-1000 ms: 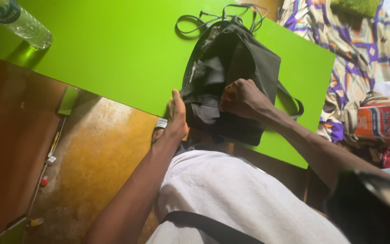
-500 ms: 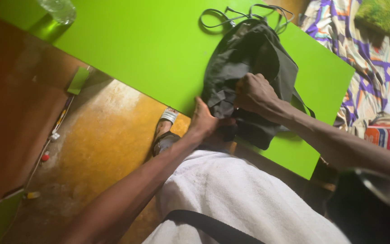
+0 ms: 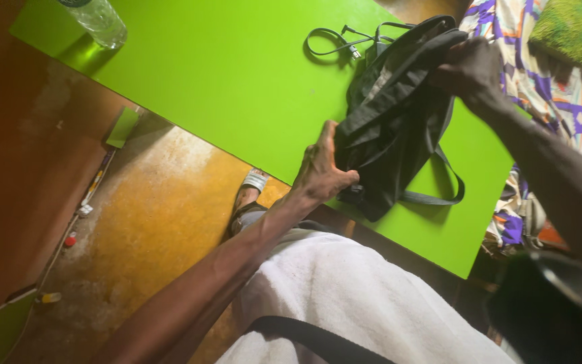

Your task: The person sits at a green table and unpacks a black shoulder bag, opening its compartments and removing a charger, cables, a laptop and a notebook, placing each item on the table. They handle the bag's zippers and straps while emptying it.

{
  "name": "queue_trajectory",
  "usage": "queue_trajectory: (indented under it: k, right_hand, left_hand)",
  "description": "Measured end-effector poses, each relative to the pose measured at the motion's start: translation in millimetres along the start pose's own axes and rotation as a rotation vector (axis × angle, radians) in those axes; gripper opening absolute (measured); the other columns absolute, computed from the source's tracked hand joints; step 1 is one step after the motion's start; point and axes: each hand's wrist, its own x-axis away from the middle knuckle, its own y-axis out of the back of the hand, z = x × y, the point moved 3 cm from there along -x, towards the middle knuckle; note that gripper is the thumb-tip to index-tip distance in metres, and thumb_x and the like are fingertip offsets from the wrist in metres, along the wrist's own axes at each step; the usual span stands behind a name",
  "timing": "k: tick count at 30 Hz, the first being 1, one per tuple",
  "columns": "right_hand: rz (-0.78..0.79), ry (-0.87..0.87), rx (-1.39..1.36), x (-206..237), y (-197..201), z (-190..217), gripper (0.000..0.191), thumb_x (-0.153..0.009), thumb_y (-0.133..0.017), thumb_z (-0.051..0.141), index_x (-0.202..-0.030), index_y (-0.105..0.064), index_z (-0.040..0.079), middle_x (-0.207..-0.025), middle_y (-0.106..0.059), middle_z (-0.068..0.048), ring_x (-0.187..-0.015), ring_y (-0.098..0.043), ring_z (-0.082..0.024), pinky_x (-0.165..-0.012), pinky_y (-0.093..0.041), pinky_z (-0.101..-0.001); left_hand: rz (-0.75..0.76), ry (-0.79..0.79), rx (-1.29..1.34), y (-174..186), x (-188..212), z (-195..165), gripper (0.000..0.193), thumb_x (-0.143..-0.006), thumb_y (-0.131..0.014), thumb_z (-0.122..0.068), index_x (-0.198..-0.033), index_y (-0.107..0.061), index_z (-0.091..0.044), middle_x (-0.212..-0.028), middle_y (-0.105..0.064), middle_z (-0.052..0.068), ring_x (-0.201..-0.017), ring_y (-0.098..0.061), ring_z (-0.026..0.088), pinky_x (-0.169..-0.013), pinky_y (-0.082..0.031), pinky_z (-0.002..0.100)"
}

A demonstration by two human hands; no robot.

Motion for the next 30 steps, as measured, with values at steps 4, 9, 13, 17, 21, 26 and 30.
queue_trajectory:
  k: [4, 9, 13, 17, 21, 26, 30]
  right_hand:
    - [-0.044, -0.016, -0.097, -33.4, 14.0, -23.8, 0.024, -0.089, -0.074, 0.024, -0.088, -0.071, 0.000, -0.084, -0.073, -0.017, -0.076, -0.071, -0.026, -0.071, -0.057, -0.0375]
    - [-0.097, -0.052, -0.207, -46.8, 22.7, -70.8, 0.030, -0.092, -0.075, 0.028, -0.092, -0.070, -0.002, -0.088, -0.074, -0.015, -0.079, -0.072, -0.021, -0.072, -0.058, -0.0332]
    - [-0.257, -0.047, -0.284, -35.6, 22.9, -80.2, 0.034, -0.095, -0.075, 0.031, -0.096, -0.069, -0.003, -0.091, -0.075, -0.014, -0.080, -0.072, -0.017, -0.073, -0.058, -0.0297]
    - [-0.400, -0.193, -0.455, 25.5, 0.2, -45.8, 0.061, -0.102, -0.077, 0.047, -0.120, -0.054, -0.006, -0.109, -0.068, -0.020, -0.093, -0.068, -0.018, -0.076, -0.055, -0.0303]
    - [-0.287, -0.256, -0.536, 119.6, -15.4, -17.5, 0.084, -0.091, -0.080, 0.033, -0.146, -0.029, -0.006, -0.134, -0.054, -0.024, -0.111, -0.063, -0.021, -0.084, -0.056, -0.0281]
    - [-0.254, -0.689, -0.583, 176.5, 5.2, -44.0, 0.039, -0.089, -0.070, 0.008, -0.122, -0.067, -0.012, -0.100, -0.067, -0.022, -0.069, -0.060, -0.025, -0.047, -0.042, -0.0378]
    - [-0.289, -0.649, -0.623, 203.7, 6.4, -61.8, 0.024, -0.088, -0.063, -0.003, -0.109, -0.067, -0.015, -0.088, -0.067, -0.014, -0.060, -0.058, -0.020, -0.044, -0.042, -0.0353]
  left_hand:
    - [0.049, 0.067, -0.056, 2.2, 3.8, -0.5, 0.089, -0.062, -0.079, -0.017, -0.137, -0.039, 0.007, -0.096, -0.059, 0.025, -0.087, -0.065, 0.039, -0.085, -0.055, 0.050]
    - [0.035, -0.173, -0.095, -3.2, 10.9, -8.2, 0.098, -0.065, -0.085, -0.020, -0.144, -0.036, 0.011, -0.112, -0.061, 0.035, -0.102, -0.066, 0.045, -0.091, -0.055, 0.050]
    - [0.139, -0.191, -0.058, -4.5, 1.4, -20.9, 0.099, -0.063, -0.086, -0.017, -0.143, -0.033, 0.008, -0.104, -0.066, 0.034, -0.097, -0.071, 0.044, -0.085, -0.059, 0.049]
    - [0.414, -0.162, 0.033, -20.2, -8.7, -53.2, 0.066, -0.078, -0.076, -0.009, -0.134, -0.041, -0.005, -0.089, -0.074, 0.019, -0.080, -0.077, 0.037, -0.071, -0.063, 0.045]
    - [0.612, -0.269, -0.065, -60.9, -14.5, -89.3, 0.066, -0.078, -0.070, -0.001, -0.135, -0.037, -0.008, -0.082, -0.072, 0.018, -0.071, -0.075, 0.035, -0.060, -0.060, 0.046]
    - [0.772, -0.349, 0.029, -80.1, -7.2, -91.6, 0.063, -0.078, -0.069, 0.002, -0.132, -0.036, -0.007, -0.089, -0.073, 0.019, -0.080, -0.075, 0.036, -0.069, -0.059, 0.046]
    - [0.928, -0.272, 0.022, -85.9, -11.3, -80.4, 0.059, -0.081, -0.071, -0.004, -0.131, -0.039, -0.007, -0.101, -0.075, 0.017, -0.083, -0.078, 0.031, -0.073, -0.062, 0.040]
